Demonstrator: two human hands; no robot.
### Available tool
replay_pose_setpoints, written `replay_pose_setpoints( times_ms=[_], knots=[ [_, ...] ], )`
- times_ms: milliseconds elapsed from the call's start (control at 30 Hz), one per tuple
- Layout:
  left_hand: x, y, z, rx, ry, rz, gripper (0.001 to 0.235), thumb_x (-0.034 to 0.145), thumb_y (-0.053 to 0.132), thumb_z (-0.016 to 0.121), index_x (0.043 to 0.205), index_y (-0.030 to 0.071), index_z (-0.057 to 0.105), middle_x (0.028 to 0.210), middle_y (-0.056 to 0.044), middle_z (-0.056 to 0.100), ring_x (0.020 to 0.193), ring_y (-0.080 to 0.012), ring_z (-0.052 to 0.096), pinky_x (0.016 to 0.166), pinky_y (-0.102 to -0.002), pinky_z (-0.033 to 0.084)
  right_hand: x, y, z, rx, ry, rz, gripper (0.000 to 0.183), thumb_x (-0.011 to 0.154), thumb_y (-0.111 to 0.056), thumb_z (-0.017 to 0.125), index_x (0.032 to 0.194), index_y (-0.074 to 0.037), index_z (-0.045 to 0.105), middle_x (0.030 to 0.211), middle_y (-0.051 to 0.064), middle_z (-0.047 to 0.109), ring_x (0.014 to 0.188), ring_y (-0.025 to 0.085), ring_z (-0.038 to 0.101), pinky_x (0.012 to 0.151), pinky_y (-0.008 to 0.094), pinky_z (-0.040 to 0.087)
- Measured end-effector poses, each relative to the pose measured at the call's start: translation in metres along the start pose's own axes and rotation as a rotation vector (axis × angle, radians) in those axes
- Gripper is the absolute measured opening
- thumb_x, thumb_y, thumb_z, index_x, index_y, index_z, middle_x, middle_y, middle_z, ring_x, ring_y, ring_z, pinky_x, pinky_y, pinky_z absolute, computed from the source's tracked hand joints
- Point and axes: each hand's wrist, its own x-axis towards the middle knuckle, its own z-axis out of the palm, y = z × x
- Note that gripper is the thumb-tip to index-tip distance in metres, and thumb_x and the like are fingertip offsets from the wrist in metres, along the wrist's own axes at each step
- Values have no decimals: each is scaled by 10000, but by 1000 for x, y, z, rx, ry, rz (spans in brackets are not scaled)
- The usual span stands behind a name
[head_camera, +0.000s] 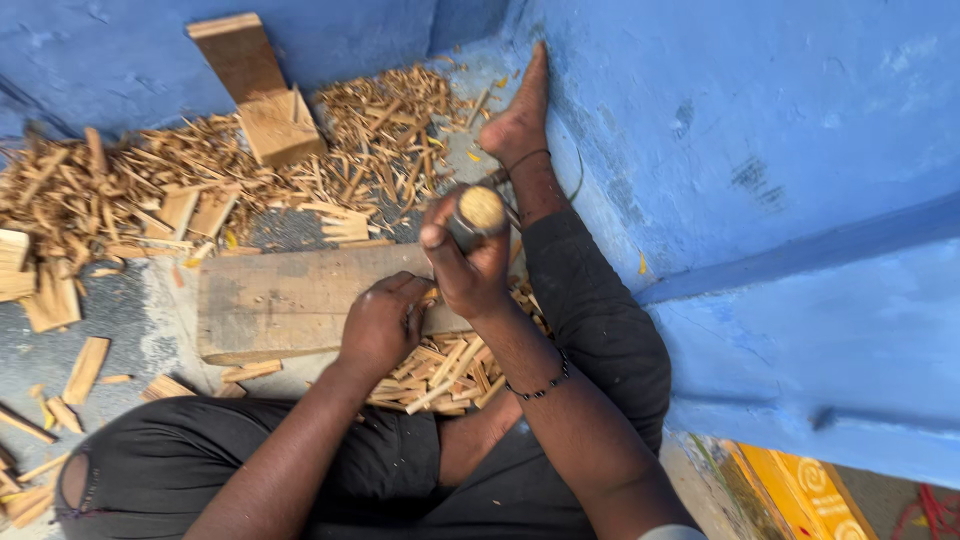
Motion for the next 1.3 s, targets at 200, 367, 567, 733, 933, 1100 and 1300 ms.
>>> replay_pose_setpoints(
  times_ms=[200,367,567,733,933,1100,1300],
  knots=[
    [-3,3,3,4,178,15,342,775,-26,627,1102,61,677,1034,-162,680,943,-393,668,811,-496,559,-5,-19,4,-45,-12,-102,215,1028,-86,691,978,-83,481,815,4,546,708,71,490,619,240,415],
    [-13,-8,17,-5,101,-71,274,776,-2,647,1034,79,694,1000,-142,693,944,-381,679,811,-486,563,-18,1,9,-219,-23,-17,244,1061,-24,659,951,-98,454,826,39,521,666,72,472,592,236,400],
    [-10,12,-11,30,189,54,279,790,14,653,1063,59,681,1010,-142,698,941,-371,683,785,-480,563,-21,-37,4,13,-24,-103,198,1023,-13,649,1006,-89,466,798,35,544,685,94,493,569,249,429],
    [1,7,3,11,118,7,265,815,11,645,1075,49,678,1031,-141,699,923,-346,697,788,-464,573,-18,-15,3,-98,13,-21,179,1000,-16,661,962,-81,498,818,46,581,640,83,525,559,253,447],
    [-12,-1,14,-28,90,14,259,826,35,647,1082,63,675,1007,-160,692,927,-402,682,782,-503,562,-33,9,-11,-279,0,-20,200,1043,-65,661,925,-76,499,853,17,564,729,64,501,657,244,437],
    [-6,-2,13,-19,7,-78,221,877,85,660,1096,69,667,1037,-168,691,907,-418,684,778,-518,558,-34,24,-18,-201,69,33,217,1036,-67,676,912,-89,500,828,4,554,699,48,479,631,233,412],
    [-8,-9,13,-40,8,-98,296,879,84,664,1174,81,642,1067,-180,695,933,-424,686,789,-520,560,-47,69,-34,-74,194,161,202,1024,-78,670,914,-106,502,742,-17,551,618,53,522,560,259,453]
  ],
)
